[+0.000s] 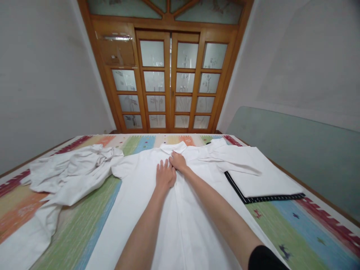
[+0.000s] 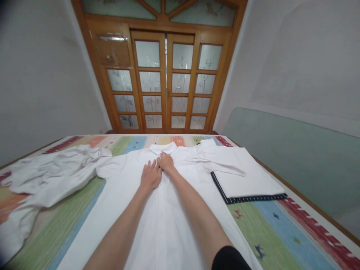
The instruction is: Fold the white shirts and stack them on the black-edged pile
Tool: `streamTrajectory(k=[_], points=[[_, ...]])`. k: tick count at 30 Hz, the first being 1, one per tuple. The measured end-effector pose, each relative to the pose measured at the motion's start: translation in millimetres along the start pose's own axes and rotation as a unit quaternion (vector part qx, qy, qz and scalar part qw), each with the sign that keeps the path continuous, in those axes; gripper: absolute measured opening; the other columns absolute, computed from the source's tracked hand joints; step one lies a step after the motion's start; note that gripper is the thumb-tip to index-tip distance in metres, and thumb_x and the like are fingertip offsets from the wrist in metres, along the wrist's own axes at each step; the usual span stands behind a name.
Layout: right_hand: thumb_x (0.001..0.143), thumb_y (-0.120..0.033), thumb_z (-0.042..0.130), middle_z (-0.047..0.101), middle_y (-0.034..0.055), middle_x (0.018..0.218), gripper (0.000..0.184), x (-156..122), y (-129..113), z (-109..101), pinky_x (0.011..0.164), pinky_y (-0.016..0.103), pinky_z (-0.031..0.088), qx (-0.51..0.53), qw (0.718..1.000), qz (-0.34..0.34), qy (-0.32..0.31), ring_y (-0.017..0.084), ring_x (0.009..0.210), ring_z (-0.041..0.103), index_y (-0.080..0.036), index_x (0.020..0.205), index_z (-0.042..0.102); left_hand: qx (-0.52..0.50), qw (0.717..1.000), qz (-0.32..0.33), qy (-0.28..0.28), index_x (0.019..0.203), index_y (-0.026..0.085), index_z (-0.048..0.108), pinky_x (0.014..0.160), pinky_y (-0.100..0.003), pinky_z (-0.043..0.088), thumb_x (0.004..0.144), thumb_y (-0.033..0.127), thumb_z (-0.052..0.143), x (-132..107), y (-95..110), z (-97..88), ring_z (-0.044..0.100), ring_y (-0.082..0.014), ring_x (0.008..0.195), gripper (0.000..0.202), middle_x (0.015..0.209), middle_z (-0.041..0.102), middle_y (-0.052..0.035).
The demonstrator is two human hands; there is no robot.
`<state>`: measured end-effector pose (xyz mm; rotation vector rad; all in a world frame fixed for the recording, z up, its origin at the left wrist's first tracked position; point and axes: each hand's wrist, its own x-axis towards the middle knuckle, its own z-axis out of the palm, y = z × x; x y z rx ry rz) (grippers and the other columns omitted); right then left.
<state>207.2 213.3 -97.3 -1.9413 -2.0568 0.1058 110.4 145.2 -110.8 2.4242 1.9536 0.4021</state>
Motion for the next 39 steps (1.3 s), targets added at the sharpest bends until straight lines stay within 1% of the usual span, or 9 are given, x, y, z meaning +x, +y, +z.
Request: streamTrajectory(k=[4, 8, 17, 21, 26, 30, 32, 36, 39], points=[[0.097, -0.027, 0.040, 0.065, 0.0147, 0.124, 0.033, 3, 0, 5, 0.090, 0.029, 0.045, -0.003, 1.000, -0.006, 0.018, 0.022, 0.109, 0.063, -0.012, 0.116, 0.062, -0.012, 0.997, -0.072, 0.015, 0.143, 0.010, 0.044, 0.118, -0.043, 0.024, 0.097, 0.037, 0.020, 6, -2, 1.0, 0.031, -0.0269, 0.144, 0.058, 0.152, 0.042, -0.0146], [0.097, -0.026, 0.040, 0.065, 0.0137, 0.125, 0.032, 0, 3, 7, 0.092, 0.028, 0.045, 0.005, 1.000, -0.011, 0.028, 0.021, 0.110, 0.063, -0.013, 0.115, 0.063, 0.000, 0.997, -0.072, -0.020, 0.147, 0.013, 0.039, 0.119, -0.046, 0.020, 0.097, 0.039, 0.021, 20, -12, -0.5, 0.024, -0.0264, 0.147, 0.059, 0.156, 0.034, -0.0108], [0.098, -0.035, 0.043, 0.068, 0.0144, 0.116, 0.033, 1, 8, 10, 0.091, 0.032, 0.046, 0.018, 0.999, -0.007, 0.035, 0.024, 0.108, 0.063, -0.014, 0.115, 0.062, 0.027, 0.992, -0.098, -0.068, 0.152, 0.021, 0.029, 0.120, -0.050, 0.013, 0.096, 0.048, 0.018, 66, -61, -0.4, 0.016, -0.0256, 0.149, 0.063, 0.161, 0.021, -0.0053], [0.097, -0.034, 0.044, 0.067, 0.0147, 0.119, 0.032, 0, 9, 11, 0.092, 0.033, 0.046, 0.030, 0.999, -0.004, 0.044, 0.024, 0.109, 0.061, -0.015, 0.113, 0.064, 0.045, 0.994, -0.096, -0.031, 0.148, 0.021, 0.038, 0.117, -0.051, 0.021, 0.096, 0.047, 0.024, 75, -63, -0.6, 0.026, -0.0280, 0.146, 0.060, 0.157, 0.033, -0.0089], [0.097, -0.032, 0.042, 0.067, 0.0141, 0.115, 0.030, -1, 8, 9, 0.090, 0.031, 0.047, 0.026, 0.999, 0.000, 0.047, 0.023, 0.106, 0.062, -0.016, 0.109, 0.065, 0.060, 0.995, -0.065, 0.051, 0.124, 0.017, 0.061, 0.105, -0.045, 0.038, 0.094, 0.034, 0.032, 81, -63, -6.4, 0.049, -0.0290, 0.127, 0.045, 0.137, 0.057, -0.0133], [0.097, -0.032, 0.041, 0.068, 0.0141, 0.112, 0.030, -2, 7, 8, 0.087, 0.031, 0.047, 0.014, 0.999, 0.002, 0.044, 0.024, 0.103, 0.063, -0.016, 0.107, 0.065, 0.052, 0.990, -0.108, 0.072, 0.118, 0.011, 0.062, 0.102, -0.047, 0.038, 0.093, 0.023, 0.028, 90, -94, -21.2, 0.052, -0.0327, 0.122, 0.043, 0.127, 0.062, -0.0191], [0.097, -0.032, 0.041, 0.068, 0.0146, 0.110, 0.031, -1, 7, 9, 0.086, 0.031, 0.047, 0.011, 0.999, 0.003, 0.041, 0.024, 0.102, 0.063, -0.016, 0.106, 0.066, 0.017, 0.988, -0.155, 0.022, 0.112, 0.011, 0.065, 0.100, -0.050, 0.039, 0.093, 0.023, 0.027, 96, -118, -32.5, 0.055, -0.0341, 0.118, 0.044, 0.121, 0.065, -0.0200], [0.097, -0.031, 0.041, 0.069, 0.0150, 0.107, 0.031, -1, 7, 9, 0.085, 0.032, 0.047, 0.012, 0.999, 0.005, 0.038, 0.024, 0.101, 0.064, -0.016, 0.106, 0.066, -0.026, 0.991, -0.122, -0.052, 0.101, 0.019, 0.070, 0.090, -0.030, 0.047, 0.089, 0.027, 0.037, 106, -159, -54.4, 0.063, -0.0213, 0.104, 0.036, 0.111, 0.073, -0.0071], [0.097, -0.031, 0.041, 0.069, 0.0143, 0.108, 0.031, -1, 7, 9, 0.085, 0.031, 0.047, 0.015, 0.999, 0.005, 0.040, 0.024, 0.101, 0.064, -0.016, 0.105, 0.067, -0.040, 0.990, -0.102, -0.087, 0.090, 0.021, 0.072, 0.084, -0.024, 0.049, 0.082, 0.029, 0.047, 112, -174, -62.6, 0.065, -0.0185, 0.096, 0.028, 0.101, 0.076, -0.0029]])
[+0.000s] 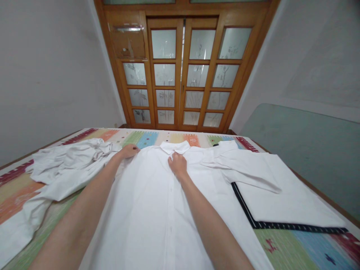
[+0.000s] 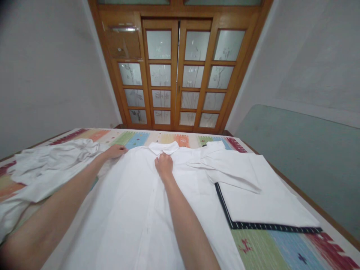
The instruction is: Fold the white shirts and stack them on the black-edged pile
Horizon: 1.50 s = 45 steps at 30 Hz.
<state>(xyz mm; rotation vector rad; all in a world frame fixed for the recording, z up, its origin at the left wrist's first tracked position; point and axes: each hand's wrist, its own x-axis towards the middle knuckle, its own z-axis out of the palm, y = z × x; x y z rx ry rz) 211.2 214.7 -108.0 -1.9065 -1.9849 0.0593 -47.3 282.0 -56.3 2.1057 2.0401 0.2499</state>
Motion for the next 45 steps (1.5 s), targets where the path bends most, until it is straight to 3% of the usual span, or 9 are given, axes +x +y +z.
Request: streamTrajectory(k=[4, 9, 12, 18, 25, 30, 34, 37, 45], points=[[0.096, -0.030, 0.041, 0.069, 0.0146, 0.107, 0.031, 0, 0, 0, 0.086, 0.031, 0.047, 0.002, 1.000, -0.004, 0.004, 0.024, 0.100, 0.064, -0.015, 0.105, 0.067, 0.007, 1.000, 0.009, -0.015, 0.080, 0.020, 0.071, 0.079, -0.022, 0.049, 0.076, 0.027, 0.050, 6, -9, -3.1, 0.066, -0.0190, 0.091, 0.022, 0.093, 0.076, -0.0034], [0.096, -0.030, 0.041, 0.069, 0.0144, 0.108, 0.032, 0, 1, 0, 0.086, 0.031, 0.047, 0.001, 1.000, -0.005, 0.004, 0.024, 0.101, 0.064, -0.015, 0.106, 0.067, 0.066, 0.997, 0.036, -0.031, 0.090, 0.020, 0.069, 0.074, -0.022, 0.048, 0.073, 0.028, 0.057, 8, -20, -3.4, 0.066, -0.0187, 0.088, 0.023, 0.098, 0.074, -0.0048], [0.097, -0.030, 0.040, 0.069, 0.0148, 0.108, 0.032, 0, 1, 0, 0.087, 0.032, 0.047, 0.001, 1.000, -0.004, 0.000, 0.025, 0.102, 0.063, -0.015, 0.107, 0.067, 0.114, 0.992, 0.037, -0.034, 0.087, 0.019, 0.068, 0.074, -0.023, 0.047, 0.076, 0.024, 0.056, 9, -23, -2.4, 0.066, -0.0196, 0.088, 0.017, 0.095, 0.074, -0.0060], [0.097, -0.029, 0.039, 0.068, 0.0155, 0.110, 0.032, 0, 1, 1, 0.088, 0.032, 0.046, -0.002, 1.000, -0.011, 0.001, 0.024, 0.103, 0.062, -0.014, 0.108, 0.066, 0.152, 0.988, -0.009, 0.031, 0.106, 0.014, 0.063, 0.083, -0.029, 0.047, 0.092, 0.023, 0.040, 5, -22, 5.3, 0.066, -0.0245, 0.100, 0.028, 0.107, 0.070, -0.0165], [0.096, -0.027, 0.043, 0.070, 0.0134, 0.107, 0.029, 0, 1, 3, 0.086, 0.029, 0.046, -0.012, 1.000, -0.016, 0.021, 0.021, 0.099, 0.063, -0.013, 0.103, 0.067, 0.177, 0.979, -0.061, 0.082, 0.117, 0.009, 0.058, 0.080, -0.041, 0.051, 0.095, 0.028, 0.031, 1, -19, 21.6, 0.066, -0.0337, 0.102, 0.039, 0.106, 0.068, -0.0238], [0.095, -0.027, 0.044, 0.070, 0.0141, 0.107, 0.028, 1, 1, 4, 0.086, 0.029, 0.045, -0.015, 0.999, -0.016, 0.028, 0.022, 0.099, 0.064, -0.013, 0.104, 0.067, 0.145, 0.976, 0.031, 0.157, 0.101, 0.014, 0.067, 0.089, -0.038, 0.048, 0.088, 0.025, 0.044, 14, -24, 21.4, 0.063, -0.0289, 0.105, 0.029, 0.107, 0.070, -0.0166], [0.095, -0.027, 0.044, 0.070, 0.0138, 0.106, 0.028, 1, 1, 4, 0.085, 0.029, 0.045, -0.017, 0.999, -0.015, 0.029, 0.022, 0.098, 0.064, -0.013, 0.103, 0.067, 0.068, 0.985, 0.107, 0.117, 0.099, 0.019, 0.071, 0.089, -0.032, 0.048, 0.088, 0.032, 0.047, 27, -21, 18.2, 0.064, -0.0224, 0.095, 0.030, 0.099, 0.072, -0.0090], [0.095, -0.027, 0.045, 0.070, 0.0140, 0.107, 0.028, 1, 1, 4, 0.085, 0.029, 0.045, -0.015, 0.999, -0.014, 0.026, 0.022, 0.099, 0.064, -0.013, 0.104, 0.067, 0.073, 0.986, 0.133, 0.072, 0.101, 0.021, 0.073, 0.090, -0.032, 0.047, 0.085, 0.032, 0.052, 31, -15, 20.9, 0.064, -0.0226, 0.097, 0.029, 0.102, 0.071, -0.0079], [0.094, -0.027, 0.045, 0.070, 0.0134, 0.108, 0.028, 1, 1, 5, 0.084, 0.029, 0.045, -0.015, 0.999, -0.015, 0.033, 0.021, 0.098, 0.064, -0.013, 0.104, 0.067, 0.143, 0.982, 0.100, 0.079, 0.103, 0.018, 0.071, 0.093, -0.038, 0.046, 0.088, 0.028, 0.050, 29, 5, 29.4, 0.059, -0.0281, 0.110, 0.028, 0.110, 0.068, -0.0134]])
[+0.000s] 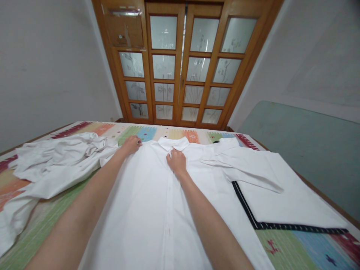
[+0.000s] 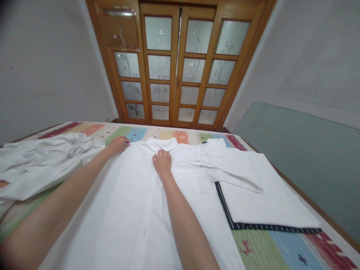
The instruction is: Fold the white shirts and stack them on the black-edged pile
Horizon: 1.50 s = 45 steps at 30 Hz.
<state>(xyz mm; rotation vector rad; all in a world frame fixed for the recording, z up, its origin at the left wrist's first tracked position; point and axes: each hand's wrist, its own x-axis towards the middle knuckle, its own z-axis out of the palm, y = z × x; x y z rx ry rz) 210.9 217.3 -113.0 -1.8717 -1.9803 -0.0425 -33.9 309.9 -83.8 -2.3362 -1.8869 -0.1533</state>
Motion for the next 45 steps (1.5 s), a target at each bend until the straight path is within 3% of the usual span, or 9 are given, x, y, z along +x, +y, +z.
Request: streamTrajectory(k=[5, 11, 16, 24, 29, 34, 40, 45], points=[[0.095, -0.026, 0.044, 0.070, 0.0133, 0.109, 0.027, 1, 1, 1, 0.085, 0.029, 0.045, 0.000, 1.000, -0.005, 0.000, 0.021, 0.098, 0.064, -0.014, 0.103, 0.067, 0.034, 0.999, -0.012, 0.006, 0.101, 0.015, 0.071, 0.093, -0.039, 0.045, 0.089, 0.020, 0.042, 6, 8, 0.8, 0.057, -0.0294, 0.112, 0.032, 0.110, 0.067, -0.0172], [0.095, -0.027, 0.043, 0.070, 0.0130, 0.106, 0.028, 1, 1, 1, 0.086, 0.029, 0.045, -0.002, 1.000, -0.007, -0.006, 0.021, 0.099, 0.064, -0.013, 0.103, 0.067, 0.089, 0.995, 0.021, 0.036, 0.105, 0.009, 0.069, 0.094, -0.047, 0.043, 0.085, 0.010, 0.039, 9, 18, 6.7, 0.056, -0.0342, 0.114, 0.036, 0.109, 0.066, -0.0237], [0.095, -0.027, 0.043, 0.070, 0.0123, 0.110, 0.029, 0, 1, 1, 0.086, 0.029, 0.046, 0.001, 1.000, -0.009, -0.001, 0.021, 0.099, 0.064, -0.014, 0.104, 0.067, 0.062, 0.995, -0.013, 0.072, 0.108, 0.006, 0.067, 0.092, -0.049, 0.044, 0.085, 0.006, 0.035, 5, 24, 9.4, 0.056, -0.0366, 0.114, 0.039, 0.112, 0.063, -0.0273], [0.095, -0.028, 0.044, 0.070, 0.0121, 0.111, 0.028, 1, 1, 1, 0.086, 0.029, 0.046, 0.002, 1.000, -0.001, -0.004, 0.021, 0.099, 0.064, -0.015, 0.105, 0.067, 0.025, 0.999, -0.012, 0.035, 0.105, 0.007, 0.065, 0.095, -0.041, 0.044, 0.085, 0.004, 0.033, 9, 14, 4.8, 0.055, -0.0316, 0.115, 0.037, 0.115, 0.062, -0.0238], [0.094, -0.028, 0.045, 0.070, 0.0113, 0.109, 0.028, 1, 1, 2, 0.086, 0.029, 0.046, -0.001, 1.000, -0.005, 0.005, 0.021, 0.097, 0.064, -0.015, 0.103, 0.068, -0.023, 0.999, -0.035, 0.026, 0.097, 0.016, 0.063, 0.087, -0.029, 0.048, 0.089, 0.016, 0.036, 20, -7, 3.7, 0.063, -0.0220, 0.096, 0.029, 0.101, 0.069, -0.0121], [0.094, -0.028, 0.046, 0.070, 0.0116, 0.109, 0.027, 1, 1, 3, 0.086, 0.029, 0.046, -0.001, 1.000, -0.002, 0.011, 0.020, 0.097, 0.064, -0.016, 0.103, 0.068, -0.153, 0.986, -0.055, 0.020, 0.092, 0.020, 0.062, 0.081, -0.026, 0.050, 0.083, 0.028, 0.043, 36, -30, 2.5, 0.063, -0.0199, 0.088, 0.023, 0.089, 0.071, -0.0044], [0.094, -0.028, 0.045, 0.070, 0.0124, 0.106, 0.028, 1, 1, 3, 0.085, 0.030, 0.046, -0.001, 1.000, -0.003, 0.005, 0.021, 0.097, 0.064, -0.015, 0.103, 0.068, -0.175, 0.983, -0.042, 0.028, 0.086, 0.019, 0.063, 0.082, -0.028, 0.049, 0.080, 0.028, 0.046, 39, -32, -1.0, 0.064, -0.0214, 0.090, 0.020, 0.089, 0.071, -0.0065], [0.094, -0.028, 0.046, 0.071, 0.0122, 0.104, 0.027, 1, 1, 2, 0.085, 0.030, 0.046, -0.001, 1.000, 0.000, 0.010, 0.022, 0.097, 0.065, -0.015, 0.102, 0.068, -0.164, 0.985, -0.042, 0.038, 0.080, 0.018, 0.064, 0.080, -0.032, 0.048, 0.089, 0.041, 0.036, 33, -22, -3.5, 0.065, -0.0241, 0.086, 0.037, 0.085, 0.071, -0.0094]])
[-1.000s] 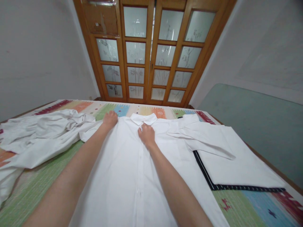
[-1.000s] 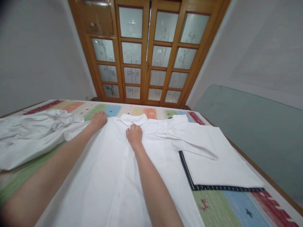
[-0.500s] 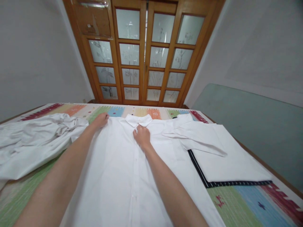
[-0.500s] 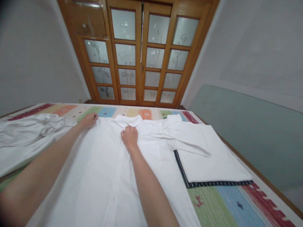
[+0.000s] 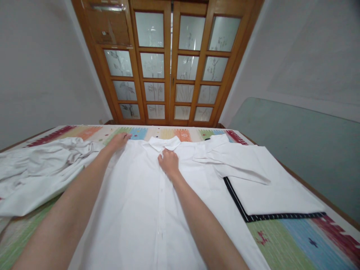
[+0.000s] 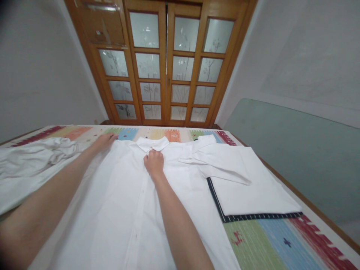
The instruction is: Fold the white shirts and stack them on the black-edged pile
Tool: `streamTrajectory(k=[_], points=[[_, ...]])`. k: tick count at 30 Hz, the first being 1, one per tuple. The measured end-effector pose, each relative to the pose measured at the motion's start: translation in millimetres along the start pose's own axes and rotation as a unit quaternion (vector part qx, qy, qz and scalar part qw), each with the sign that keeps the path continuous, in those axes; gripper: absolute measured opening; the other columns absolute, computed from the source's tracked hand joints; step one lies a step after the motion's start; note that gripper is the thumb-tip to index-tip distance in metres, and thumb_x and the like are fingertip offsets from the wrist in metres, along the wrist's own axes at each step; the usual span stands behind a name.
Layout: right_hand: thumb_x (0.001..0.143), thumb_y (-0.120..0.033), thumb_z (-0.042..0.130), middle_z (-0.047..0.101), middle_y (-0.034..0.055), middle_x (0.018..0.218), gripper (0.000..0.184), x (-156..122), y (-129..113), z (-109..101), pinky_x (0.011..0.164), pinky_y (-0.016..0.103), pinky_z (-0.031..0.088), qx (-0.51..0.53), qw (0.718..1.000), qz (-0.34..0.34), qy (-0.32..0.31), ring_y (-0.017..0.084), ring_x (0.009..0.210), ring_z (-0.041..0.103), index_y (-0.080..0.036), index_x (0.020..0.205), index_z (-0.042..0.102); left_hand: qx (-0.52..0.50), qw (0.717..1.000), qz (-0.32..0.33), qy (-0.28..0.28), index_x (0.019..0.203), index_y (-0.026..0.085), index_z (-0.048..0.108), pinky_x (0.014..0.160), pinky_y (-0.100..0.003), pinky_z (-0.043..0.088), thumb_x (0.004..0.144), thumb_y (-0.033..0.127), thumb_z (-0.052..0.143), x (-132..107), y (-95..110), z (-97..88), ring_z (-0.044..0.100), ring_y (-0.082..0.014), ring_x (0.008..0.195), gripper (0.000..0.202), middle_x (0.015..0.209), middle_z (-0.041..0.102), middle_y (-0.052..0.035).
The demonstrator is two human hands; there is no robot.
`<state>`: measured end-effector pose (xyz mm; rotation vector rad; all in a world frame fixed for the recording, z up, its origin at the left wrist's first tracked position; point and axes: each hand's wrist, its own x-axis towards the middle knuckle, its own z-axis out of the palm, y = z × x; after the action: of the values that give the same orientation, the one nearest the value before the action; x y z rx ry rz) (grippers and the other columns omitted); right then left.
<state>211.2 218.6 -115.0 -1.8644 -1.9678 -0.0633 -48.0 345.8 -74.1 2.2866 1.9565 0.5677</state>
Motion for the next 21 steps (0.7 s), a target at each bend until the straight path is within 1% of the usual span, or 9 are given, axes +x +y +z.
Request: streamTrajectory(k=[1, 3, 6, 9, 12, 15, 18, 19, 21], points=[[0.094, -0.028, 0.046, 0.071, 0.0122, 0.104, 0.027, 0, 0, 0, 0.085, 0.030, 0.046, -0.001, 1.000, 0.001, -0.001, 0.022, 0.096, 0.065, -0.015, 0.102, 0.068, -0.003, 1.000, 0.008, -0.014, 0.077, 0.019, 0.064, 0.078, -0.031, 0.048, 0.089, 0.045, 0.038, -1, 1, -0.5, 0.065, -0.0236, 0.084, 0.038, 0.083, 0.071, -0.0081], [0.094, -0.029, 0.046, 0.071, 0.0123, 0.103, 0.027, 0, 0, 0, 0.085, 0.030, 0.046, -0.002, 1.000, 0.002, -0.003, 0.022, 0.096, 0.065, -0.015, 0.102, 0.068, -0.010, 0.998, 0.030, -0.045, 0.074, 0.020, 0.065, 0.075, -0.028, 0.048, 0.082, 0.052, 0.049, -4, 3, -1.6, 0.065, -0.0225, 0.081, 0.036, 0.080, 0.071, -0.0049], [0.094, -0.029, 0.046, 0.071, 0.0124, 0.102, 0.027, 0, 0, 0, 0.084, 0.030, 0.046, -0.004, 1.000, 0.001, -0.001, 0.022, 0.096, 0.065, -0.016, 0.101, 0.068, -0.001, 0.997, 0.045, -0.063, 0.072, 0.021, 0.065, 0.073, -0.027, 0.048, 0.073, 0.051, 0.062, -5, 3, -1.2, 0.065, -0.0221, 0.080, 0.030, 0.079, 0.072, -0.0034], [0.094, -0.029, 0.046, 0.071, 0.0120, 0.102, 0.027, 0, 0, 0, 0.084, 0.030, 0.047, -0.003, 1.000, 0.001, 0.002, 0.022, 0.095, 0.065, -0.016, 0.101, 0.068, 0.011, 0.999, 0.016, -0.045, 0.071, 0.020, 0.065, 0.072, -0.028, 0.048, 0.074, 0.044, 0.064, -5, 3, 2.9, 0.065, -0.0220, 0.080, 0.024, 0.079, 0.072, -0.0045], [0.094, -0.029, 0.046, 0.071, 0.0120, 0.102, 0.027, 0, 0, 0, 0.084, 0.030, 0.047, 0.000, 1.000, 0.003, 0.001, 0.022, 0.095, 0.065, -0.016, 0.101, 0.068, 0.013, 0.999, -0.032, -0.024, 0.076, 0.020, 0.066, 0.075, -0.028, 0.049, 0.077, 0.036, 0.064, -7, 6, 8.2, 0.065, -0.0222, 0.084, 0.016, 0.086, 0.073, -0.0052], [0.094, -0.028, 0.046, 0.071, 0.0121, 0.103, 0.028, 0, -1, -1, 0.084, 0.029, 0.047, 0.005, 1.000, 0.006, -0.003, 0.021, 0.095, 0.065, -0.016, 0.102, 0.069, 0.066, 0.996, -0.067, -0.008, 0.082, 0.019, 0.068, 0.081, -0.035, 0.049, 0.080, 0.028, 0.060, -16, 14, 12.1, 0.065, -0.0270, 0.093, 0.011, 0.092, 0.073, -0.0095], [0.094, -0.029, 0.045, 0.071, 0.0122, 0.104, 0.030, 0, -2, -1, 0.081, 0.029, 0.049, 0.011, 1.000, 0.015, -0.007, 0.022, 0.096, 0.066, -0.015, 0.102, 0.069, 0.149, 0.987, -0.039, 0.045, 0.091, 0.016, 0.069, 0.091, -0.046, 0.044, 0.082, 0.018, 0.053, -27, 30, 14.2, 0.059, -0.0349, 0.109, 0.017, 0.104, 0.070, -0.0174], [0.094, -0.029, 0.044, 0.071, 0.0125, 0.104, 0.030, 0, -2, -1, 0.080, 0.029, 0.049, 0.012, 1.000, 0.020, -0.008, 0.022, 0.096, 0.066, -0.014, 0.102, 0.070, 0.166, 0.984, -0.023, 0.063, 0.094, 0.015, 0.069, 0.093, -0.047, 0.043, 0.082, 0.015, 0.051, -31, 38, 14.9, 0.057, -0.0363, 0.112, 0.021, 0.107, 0.068, -0.0193], [0.095, -0.029, 0.043, 0.071, 0.0134, 0.104, 0.032, 0, -3, -2, 0.078, 0.029, 0.050, 0.010, 0.999, 0.028, -0.012, 0.023, 0.095, 0.066, -0.014, 0.101, 0.071, 0.174, 0.982, 0.003, 0.075, 0.098, 0.013, 0.068, 0.093, -0.046, 0.043, 0.082, 0.011, 0.046, -37, 56, 17.0, 0.056, -0.0352, 0.113, 0.027, 0.110, 0.067, -0.0204]])
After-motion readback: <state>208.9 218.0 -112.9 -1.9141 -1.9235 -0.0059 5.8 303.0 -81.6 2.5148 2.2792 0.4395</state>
